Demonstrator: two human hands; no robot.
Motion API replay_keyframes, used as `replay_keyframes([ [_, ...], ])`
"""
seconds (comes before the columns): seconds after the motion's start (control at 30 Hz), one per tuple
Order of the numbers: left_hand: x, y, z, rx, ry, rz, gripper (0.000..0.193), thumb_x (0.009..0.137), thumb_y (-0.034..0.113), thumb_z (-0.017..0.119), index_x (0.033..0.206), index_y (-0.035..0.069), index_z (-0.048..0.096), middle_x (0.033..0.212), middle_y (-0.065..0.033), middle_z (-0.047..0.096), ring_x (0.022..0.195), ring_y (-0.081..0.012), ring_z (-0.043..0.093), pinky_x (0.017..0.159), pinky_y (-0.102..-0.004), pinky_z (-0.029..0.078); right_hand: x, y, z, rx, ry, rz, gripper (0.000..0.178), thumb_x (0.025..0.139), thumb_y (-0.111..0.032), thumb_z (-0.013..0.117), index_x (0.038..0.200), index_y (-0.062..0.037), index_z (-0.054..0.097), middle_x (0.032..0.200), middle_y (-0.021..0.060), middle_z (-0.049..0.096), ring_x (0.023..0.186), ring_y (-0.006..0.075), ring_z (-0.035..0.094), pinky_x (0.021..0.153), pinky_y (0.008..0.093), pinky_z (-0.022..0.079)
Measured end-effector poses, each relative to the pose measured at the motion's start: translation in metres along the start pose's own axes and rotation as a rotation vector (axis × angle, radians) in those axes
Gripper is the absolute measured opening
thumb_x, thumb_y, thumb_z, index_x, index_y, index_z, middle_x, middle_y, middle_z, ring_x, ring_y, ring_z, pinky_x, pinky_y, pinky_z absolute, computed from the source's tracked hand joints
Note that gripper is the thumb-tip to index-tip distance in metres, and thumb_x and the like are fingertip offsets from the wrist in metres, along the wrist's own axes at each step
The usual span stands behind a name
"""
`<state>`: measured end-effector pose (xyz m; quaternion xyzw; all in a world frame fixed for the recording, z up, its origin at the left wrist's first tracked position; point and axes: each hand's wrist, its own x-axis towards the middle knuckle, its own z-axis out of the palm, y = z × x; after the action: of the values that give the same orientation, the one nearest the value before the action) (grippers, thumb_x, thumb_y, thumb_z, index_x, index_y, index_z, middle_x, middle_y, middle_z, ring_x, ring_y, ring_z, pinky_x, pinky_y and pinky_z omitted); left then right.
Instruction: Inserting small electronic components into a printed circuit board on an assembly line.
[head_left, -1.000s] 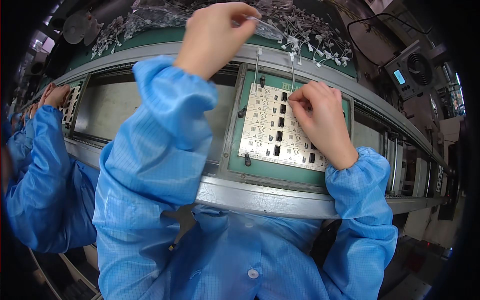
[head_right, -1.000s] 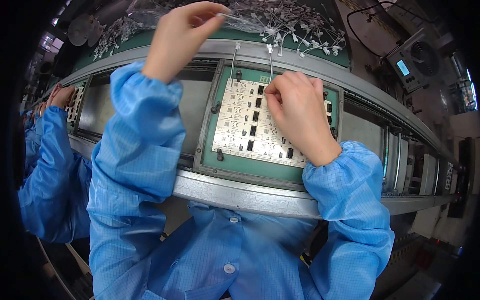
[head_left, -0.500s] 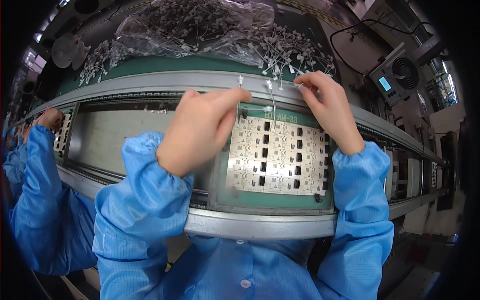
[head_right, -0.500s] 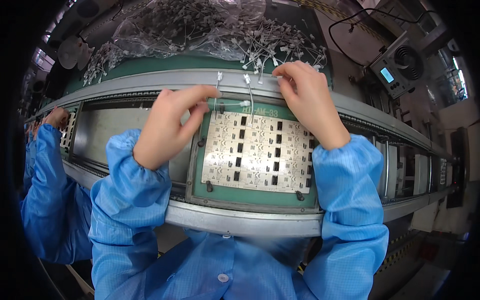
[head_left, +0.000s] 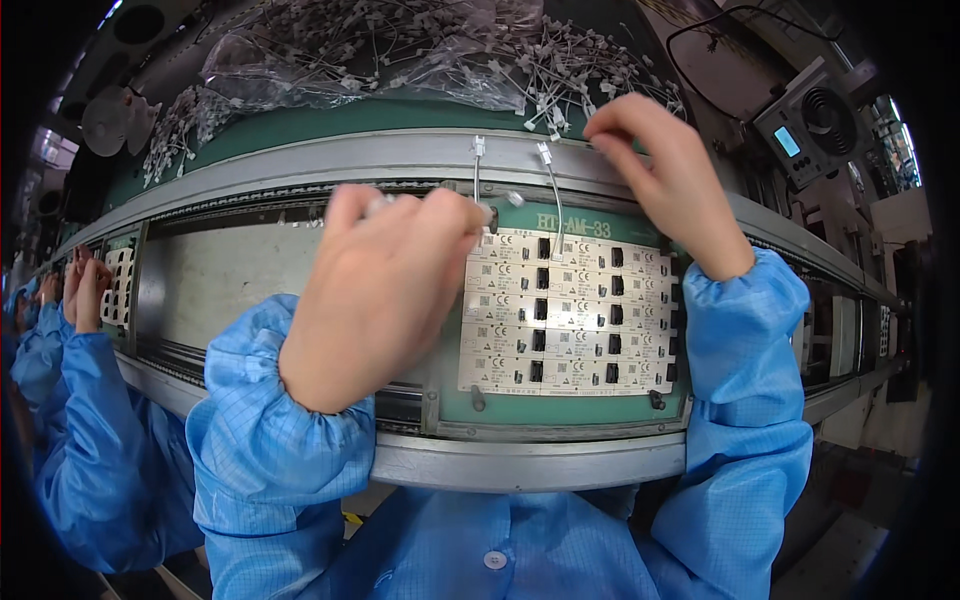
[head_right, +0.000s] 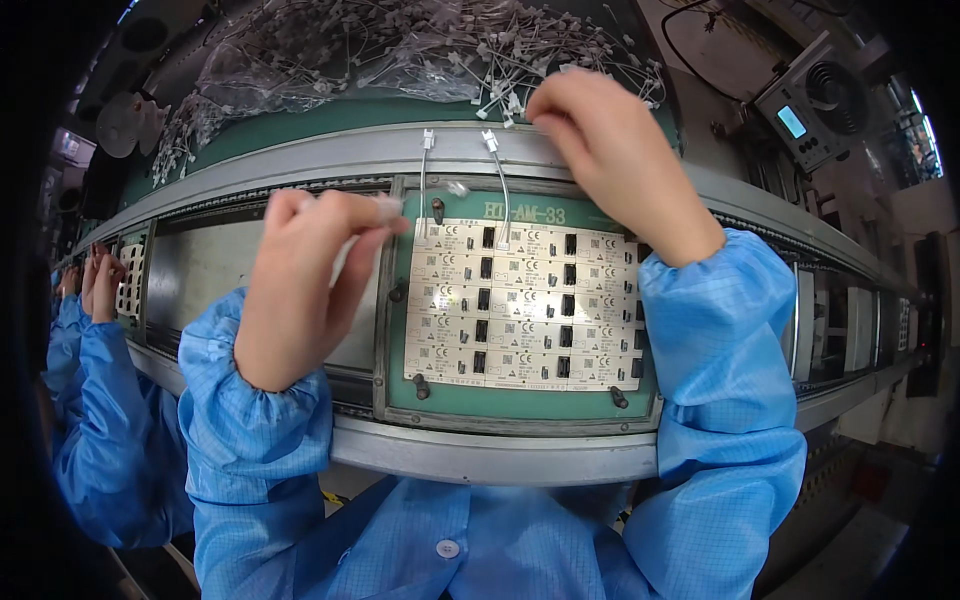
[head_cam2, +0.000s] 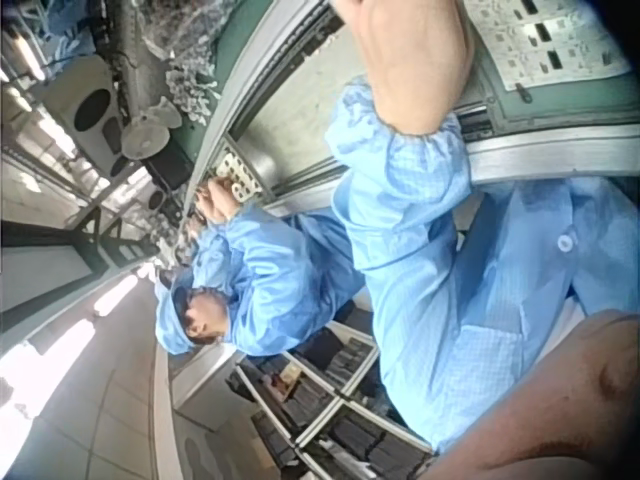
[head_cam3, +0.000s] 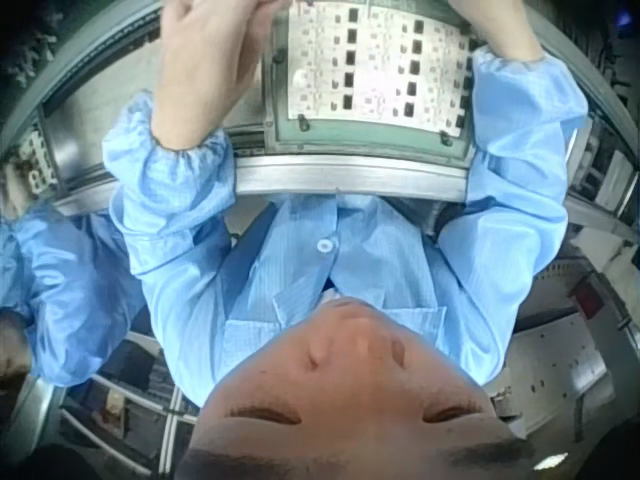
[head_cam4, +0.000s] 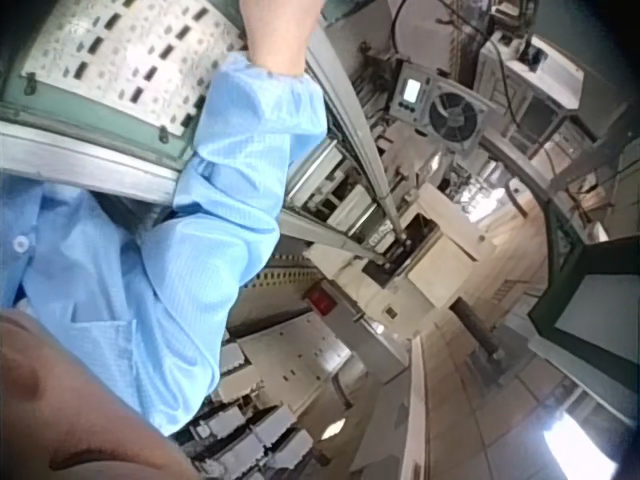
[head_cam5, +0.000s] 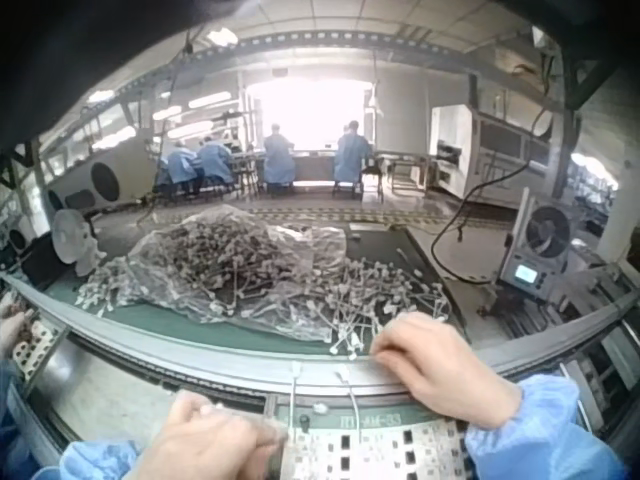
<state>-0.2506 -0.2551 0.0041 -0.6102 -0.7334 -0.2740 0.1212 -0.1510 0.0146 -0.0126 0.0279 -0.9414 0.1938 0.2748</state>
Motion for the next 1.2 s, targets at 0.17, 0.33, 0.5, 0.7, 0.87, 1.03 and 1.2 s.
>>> replay_keyframes([
  [0.17, 0.004, 0.010, 0.000, 0.173, 0.233, 0.035, 0.018, 0.078, 0.005, 0.071, 0.091, 0.013, 0.063, 0.081, 0.0030, 0.057, 0.075, -0.0185, 0.055, 0.076, -0.0377, 0.035, -0.001, -0.002, -0.025, 0.236, 0.122, 0.216, 0.022, 0.098, -0.009, 0.059, 0.117, -0.0028, 0.068, 0.100, 0.0017, 0.068, 0.086, 0.0092, 0.058, 0.078, 0.0247, 0.047],
  [0.33, -0.010, 0.019, 0.023, 0.181, -0.058, -0.108, 0.015, 0.078, 0.013, 0.074, 0.088, 0.014, 0.062, 0.093, 0.0004, 0.055, 0.087, -0.0216, 0.054, 0.082, -0.0429, 0.034, -0.018, -0.020, -0.054, 0.457, 0.120, 0.306, 0.019, 0.100, -0.010, 0.059, 0.111, 0.0013, 0.069, 0.104, 0.0031, 0.070, 0.096, 0.0088, 0.061, 0.087, 0.0231, 0.047],
  [0.5, -0.011, 0.016, 0.019, 0.143, -0.154, -0.188, 0.014, 0.078, 0.011, 0.073, 0.089, 0.014, 0.065, 0.091, 0.0026, 0.059, 0.091, -0.0232, 0.054, 0.083, -0.0444, 0.034, -0.049, -0.033, -0.069, 0.494, 0.181, 0.370, 0.019, 0.099, -0.012, 0.060, 0.110, 0.0005, 0.069, 0.103, 0.0020, 0.069, 0.097, 0.0083, 0.060, 0.087, 0.0229, 0.045],
  [0.7, -0.011, 0.024, 0.026, 0.257, -0.131, -0.119, 0.020, 0.074, 0.008, 0.073, 0.092, 0.015, 0.066, 0.089, 0.0032, 0.065, 0.096, -0.0243, 0.057, 0.083, -0.0487, 0.034, -0.076, -0.031, -0.078, 0.418, 0.212, 0.311, 0.020, 0.102, -0.009, 0.056, 0.116, 0.0004, 0.066, 0.111, 0.0055, 0.066, 0.098, 0.0112, 0.060, 0.092, 0.0257, 0.047],
  [0.87, -0.007, 0.030, 0.020, 0.290, -0.147, -0.101, 0.020, 0.074, 0.008, 0.073, 0.091, 0.014, 0.066, 0.087, 0.0032, 0.066, 0.095, -0.0248, 0.057, 0.083, -0.0487, 0.034, -0.080, -0.033, -0.080, 0.395, 0.208, 0.290, 0.021, 0.102, -0.009, 0.056, 0.117, 0.0006, 0.066, 0.113, 0.0059, 0.066, 0.101, 0.0121, 0.062, 0.091, 0.0254, 0.048],
  [1.03, -0.004, 0.028, 0.021, 0.262, -0.156, -0.136, 0.014, 0.075, 0.009, 0.073, 0.087, 0.012, 0.067, 0.087, 0.0009, 0.066, 0.094, -0.0259, 0.057, 0.083, -0.0462, 0.035, -0.098, -0.015, -0.079, 0.315, 0.218, 0.324, 0.023, 0.103, -0.011, 0.055, 0.119, 0.0006, 0.066, 0.115, 0.0059, 0.067, 0.103, 0.0122, 0.062, 0.093, 0.0255, 0.047],
  [1.2, 0.011, 0.019, 0.017, 0.159, -0.262, -0.232, 0.010, 0.075, 0.007, 0.074, 0.085, 0.007, 0.070, 0.085, -0.0053, 0.067, 0.091, -0.0299, 0.060, 0.083, -0.0384, 0.043, -0.100, -0.002, -0.073, 0.255, 0.245, 0.288, 0.027, 0.104, -0.015, 0.053, 0.124, -0.0009, 0.066, 0.120, 0.0067, 0.067, 0.107, 0.0122, 0.061, 0.097, 0.0254, 0.046],
])
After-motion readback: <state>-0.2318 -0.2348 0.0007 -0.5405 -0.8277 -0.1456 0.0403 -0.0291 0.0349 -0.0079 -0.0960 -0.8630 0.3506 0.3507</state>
